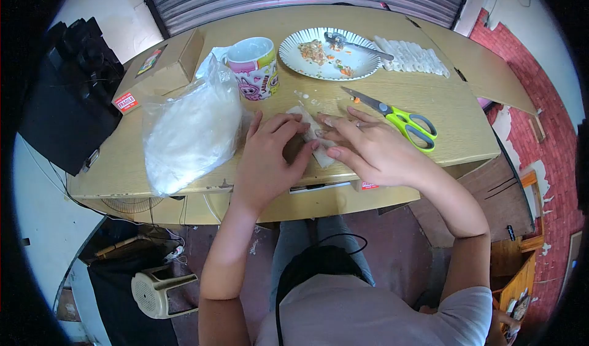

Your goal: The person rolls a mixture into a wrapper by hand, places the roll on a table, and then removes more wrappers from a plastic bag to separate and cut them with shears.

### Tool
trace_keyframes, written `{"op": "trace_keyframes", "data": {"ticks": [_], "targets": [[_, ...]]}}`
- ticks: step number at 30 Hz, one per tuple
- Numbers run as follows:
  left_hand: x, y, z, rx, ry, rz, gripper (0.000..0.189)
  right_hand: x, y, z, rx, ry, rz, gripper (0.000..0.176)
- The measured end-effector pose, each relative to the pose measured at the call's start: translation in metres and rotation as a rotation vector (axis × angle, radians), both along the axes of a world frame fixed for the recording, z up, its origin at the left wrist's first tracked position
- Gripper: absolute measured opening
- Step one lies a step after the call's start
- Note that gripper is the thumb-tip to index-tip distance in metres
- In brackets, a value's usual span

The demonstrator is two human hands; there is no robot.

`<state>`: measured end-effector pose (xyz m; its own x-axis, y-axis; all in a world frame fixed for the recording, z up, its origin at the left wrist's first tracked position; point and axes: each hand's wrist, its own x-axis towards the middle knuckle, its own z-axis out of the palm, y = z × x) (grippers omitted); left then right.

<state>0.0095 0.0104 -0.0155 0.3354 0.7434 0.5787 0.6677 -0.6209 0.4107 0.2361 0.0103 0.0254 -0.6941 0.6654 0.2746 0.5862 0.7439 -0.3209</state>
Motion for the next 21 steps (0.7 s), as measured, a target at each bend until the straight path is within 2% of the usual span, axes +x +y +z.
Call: {"op": "trace_keyframes", "data": {"ticks": [2, 9, 12, 14, 15, 17, 18, 21], "targets": [[0.001, 0.000, 0.000, -0.008, 0.005, 0.005, 0.027, -0.002, -0.002, 0.004, -0.034, -0.077, -0.047, 0.066], [0.002, -0.002, 0.002, -0.013, -0.007, 0.007, 0.026, -0.016, 0.042, -0.016, -0.103, -0.016, -0.011, 0.074], [0.001, -0.001, 0.002, -0.025, -0.016, 0.002, 0.026, -0.012, 0.038, -0.016, -0.014, -0.078, 0.006, 0.076], [0.000, 0.001, -0.002, -0.002, -0.004, 0.000, 0.027, -0.007, 0.017, -0.011, 0.200, -0.108, 0.001, 0.072], [-0.001, 0.000, -0.001, -0.002, -0.005, 0.002, 0.027, -0.003, 0.008, -0.006, 0.200, -0.109, 0.003, 0.072], [0.000, -0.001, 0.000, -0.011, -0.014, -0.012, 0.028, 0.005, -0.006, 0.008, 0.164, -0.125, 0.022, 0.055], [0.000, -0.001, 0.000, -0.009, -0.016, -0.011, 0.028, 0.006, -0.005, 0.015, 0.166, -0.127, 0.024, 0.055], [0.000, -0.001, 0.000, -0.010, -0.022, 0.004, 0.029, 0.003, 0.016, 0.031, 0.036, 0.171, -0.064, 0.035]]}}
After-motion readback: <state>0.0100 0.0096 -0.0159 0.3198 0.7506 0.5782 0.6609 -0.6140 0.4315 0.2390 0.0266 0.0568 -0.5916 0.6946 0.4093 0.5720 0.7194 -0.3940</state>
